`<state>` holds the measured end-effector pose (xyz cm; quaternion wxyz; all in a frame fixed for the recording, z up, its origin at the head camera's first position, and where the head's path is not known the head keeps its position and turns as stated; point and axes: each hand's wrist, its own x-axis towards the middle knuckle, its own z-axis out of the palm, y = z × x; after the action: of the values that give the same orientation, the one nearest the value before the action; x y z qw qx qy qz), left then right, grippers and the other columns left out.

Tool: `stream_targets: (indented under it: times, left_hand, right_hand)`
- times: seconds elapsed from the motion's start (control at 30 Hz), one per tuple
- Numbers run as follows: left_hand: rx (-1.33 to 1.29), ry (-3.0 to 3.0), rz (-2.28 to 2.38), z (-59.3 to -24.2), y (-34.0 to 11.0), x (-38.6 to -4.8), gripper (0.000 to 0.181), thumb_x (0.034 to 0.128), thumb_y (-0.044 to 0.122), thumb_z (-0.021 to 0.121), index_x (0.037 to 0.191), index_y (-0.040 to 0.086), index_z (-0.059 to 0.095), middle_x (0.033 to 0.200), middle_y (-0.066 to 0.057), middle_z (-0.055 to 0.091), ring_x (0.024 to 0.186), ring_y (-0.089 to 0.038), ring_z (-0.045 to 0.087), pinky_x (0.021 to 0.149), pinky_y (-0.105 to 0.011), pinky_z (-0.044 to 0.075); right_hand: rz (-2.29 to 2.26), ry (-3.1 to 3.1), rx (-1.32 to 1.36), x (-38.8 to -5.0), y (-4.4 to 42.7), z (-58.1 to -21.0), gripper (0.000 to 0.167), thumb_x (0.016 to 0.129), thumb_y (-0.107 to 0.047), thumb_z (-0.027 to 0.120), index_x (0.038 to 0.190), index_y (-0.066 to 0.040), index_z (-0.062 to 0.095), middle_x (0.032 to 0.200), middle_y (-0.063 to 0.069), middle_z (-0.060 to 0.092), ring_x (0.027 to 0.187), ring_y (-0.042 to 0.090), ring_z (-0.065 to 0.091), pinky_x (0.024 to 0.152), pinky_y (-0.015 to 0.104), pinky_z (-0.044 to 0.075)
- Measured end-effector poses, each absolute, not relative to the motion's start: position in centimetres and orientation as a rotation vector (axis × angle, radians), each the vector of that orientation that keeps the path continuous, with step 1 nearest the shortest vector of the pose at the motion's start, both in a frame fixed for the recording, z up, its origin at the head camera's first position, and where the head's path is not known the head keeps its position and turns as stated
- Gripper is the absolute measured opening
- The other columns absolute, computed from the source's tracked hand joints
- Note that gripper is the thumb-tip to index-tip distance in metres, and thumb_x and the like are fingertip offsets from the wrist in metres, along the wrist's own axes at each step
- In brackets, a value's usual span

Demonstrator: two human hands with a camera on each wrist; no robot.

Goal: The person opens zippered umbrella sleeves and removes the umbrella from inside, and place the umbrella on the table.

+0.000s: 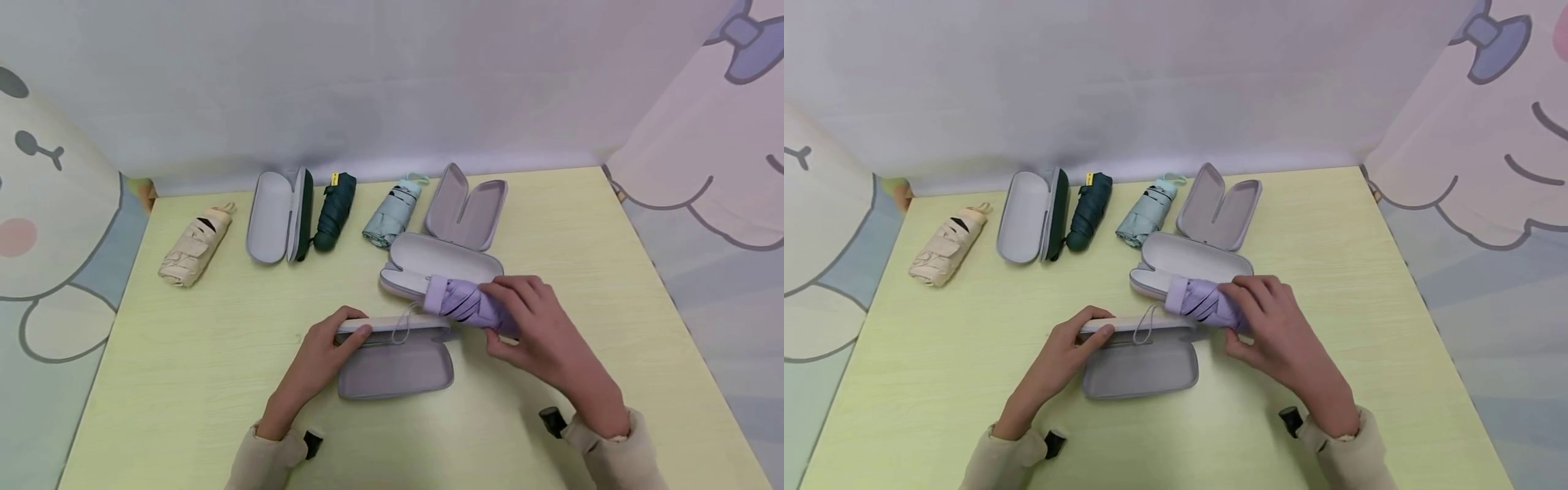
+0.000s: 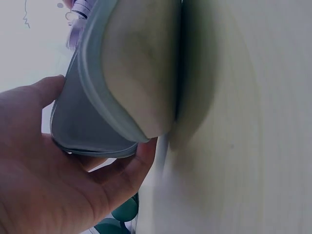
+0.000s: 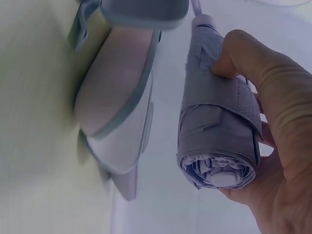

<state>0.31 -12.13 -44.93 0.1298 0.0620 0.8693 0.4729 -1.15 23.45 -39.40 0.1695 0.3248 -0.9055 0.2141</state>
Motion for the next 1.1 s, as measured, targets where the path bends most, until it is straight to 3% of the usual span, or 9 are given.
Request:
stream_targets:
  times: [0.4, 0.83, 1.1]
  left_hand:
    - [0.159, 2.507, 1.374, -45.1, -12.5, 0.3, 0.031, 0.101, 0.056, 0.061, 0.122, 0.034, 0.065, 0.123, 0.008, 0.071, 0.106, -0.012, 0.065, 0.09, -0.036, 0.052]
    - [0.142, 2.502, 1.393, -45.2, -12.8, 0.6, 0.029, 0.1009, 0.055, 0.062, 0.122, 0.035, 0.065, 0.123, 0.009, 0.071, 0.107, -0.012, 0.064, 0.091, -0.036, 0.051]
    - [0.136, 2.514, 1.403, -45.3, -13.1, 0.8, 0.029, 0.1008, 0.055, 0.062, 0.121, 0.035, 0.065, 0.122, 0.01, 0.071, 0.109, -0.011, 0.064, 0.095, -0.038, 0.05]
  right_hand:
    - [0.683, -2.513, 0.644, -5.0, 27.5, -40.0, 0.062, 0.068, -0.01, 0.075, 0.127, 0.003, 0.063, 0.119, 0.024, 0.063, 0.103, 0.044, 0.054, 0.084, 0.053, 0.041]
    - [0.773, -2.534, 0.133, -9.1, 30.6, -42.1, 0.058, 0.074, -0.006, 0.075, 0.127, 0.007, 0.058, 0.115, 0.033, 0.058, 0.097, 0.048, 0.052, 0.08, 0.051, 0.036]
    - [0.903, -2.641, -0.256, -11.1, 31.5, -42.4, 0.061, 0.08, -0.013, 0.076, 0.135, 0.005, 0.056, 0.124, 0.027, 0.058, 0.104, 0.037, 0.052, 0.078, 0.041, 0.038]
